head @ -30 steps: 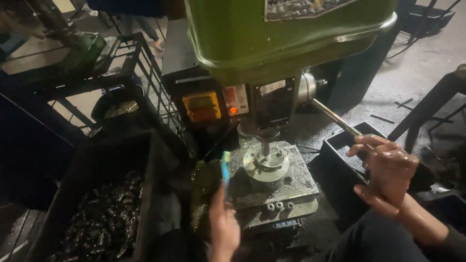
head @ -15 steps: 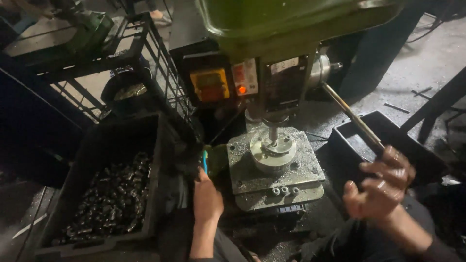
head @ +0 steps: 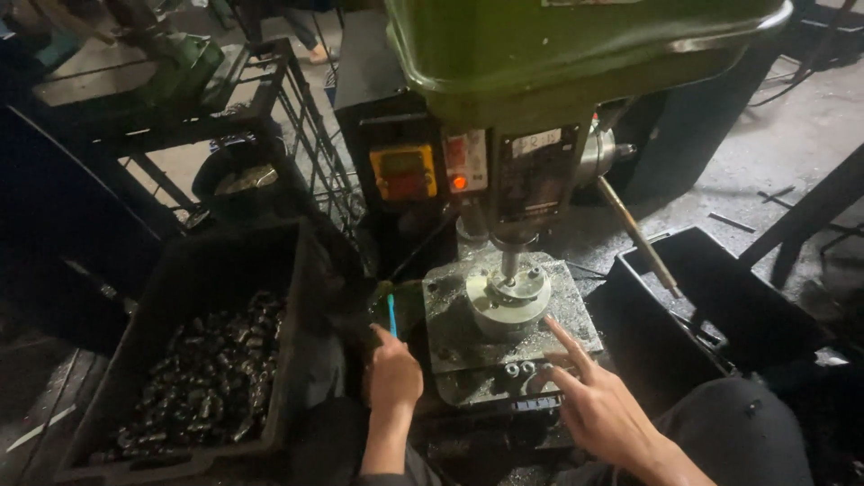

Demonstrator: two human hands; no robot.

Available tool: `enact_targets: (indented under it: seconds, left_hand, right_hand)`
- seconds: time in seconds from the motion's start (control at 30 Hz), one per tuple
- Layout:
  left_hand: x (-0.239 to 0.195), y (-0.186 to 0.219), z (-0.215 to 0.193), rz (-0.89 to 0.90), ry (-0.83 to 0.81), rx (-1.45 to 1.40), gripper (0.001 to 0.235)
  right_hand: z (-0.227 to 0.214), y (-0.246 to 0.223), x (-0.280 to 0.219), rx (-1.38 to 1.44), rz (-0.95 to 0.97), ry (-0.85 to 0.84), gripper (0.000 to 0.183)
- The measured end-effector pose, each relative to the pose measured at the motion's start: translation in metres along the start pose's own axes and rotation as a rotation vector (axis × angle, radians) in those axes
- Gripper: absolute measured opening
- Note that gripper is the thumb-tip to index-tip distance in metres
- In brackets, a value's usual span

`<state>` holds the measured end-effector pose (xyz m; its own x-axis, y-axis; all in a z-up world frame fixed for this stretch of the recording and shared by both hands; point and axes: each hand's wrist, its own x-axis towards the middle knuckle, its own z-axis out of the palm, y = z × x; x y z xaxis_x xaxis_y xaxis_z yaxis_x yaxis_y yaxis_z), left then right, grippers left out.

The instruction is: Operating a manual drill press to process small metal components by loading them into a fixture and pulling the lever.

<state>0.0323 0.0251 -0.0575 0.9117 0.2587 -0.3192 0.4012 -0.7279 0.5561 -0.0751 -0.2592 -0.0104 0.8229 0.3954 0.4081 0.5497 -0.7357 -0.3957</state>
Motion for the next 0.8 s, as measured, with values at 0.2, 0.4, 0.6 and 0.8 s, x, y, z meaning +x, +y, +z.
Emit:
enact_targets:
  seconds: [0.2, 0.4, 0.6, 0.8]
  left_hand:
    - [-0.029, 0.017, -0.021, -0.005, 0.330, 0.055, 0.062]
    - [-0.031, 0.018, -0.026, 0.167, 0.525, -0.111, 0.045]
    - [-0.035, 0.025, -0.024, 0.134, 0.337, -0.137, 0.042]
    - [-0.035, 0.027, -0.025, 0.088, 0.306, -0.110, 0.038]
  right_hand:
    - [-0.006, -0.002, 0.022, 0.034, 0.069, -0.005, 0.035]
    - [0.007, 0.004, 0.029, 0.018, 0.100, 0.002, 0.037]
    - [0.001, -0.008, 0.034, 0.012, 0.203, -0.034, 0.038]
    - [-0.009, -0.018, 0.038, 0.049, 0.258, -0.081, 0.038]
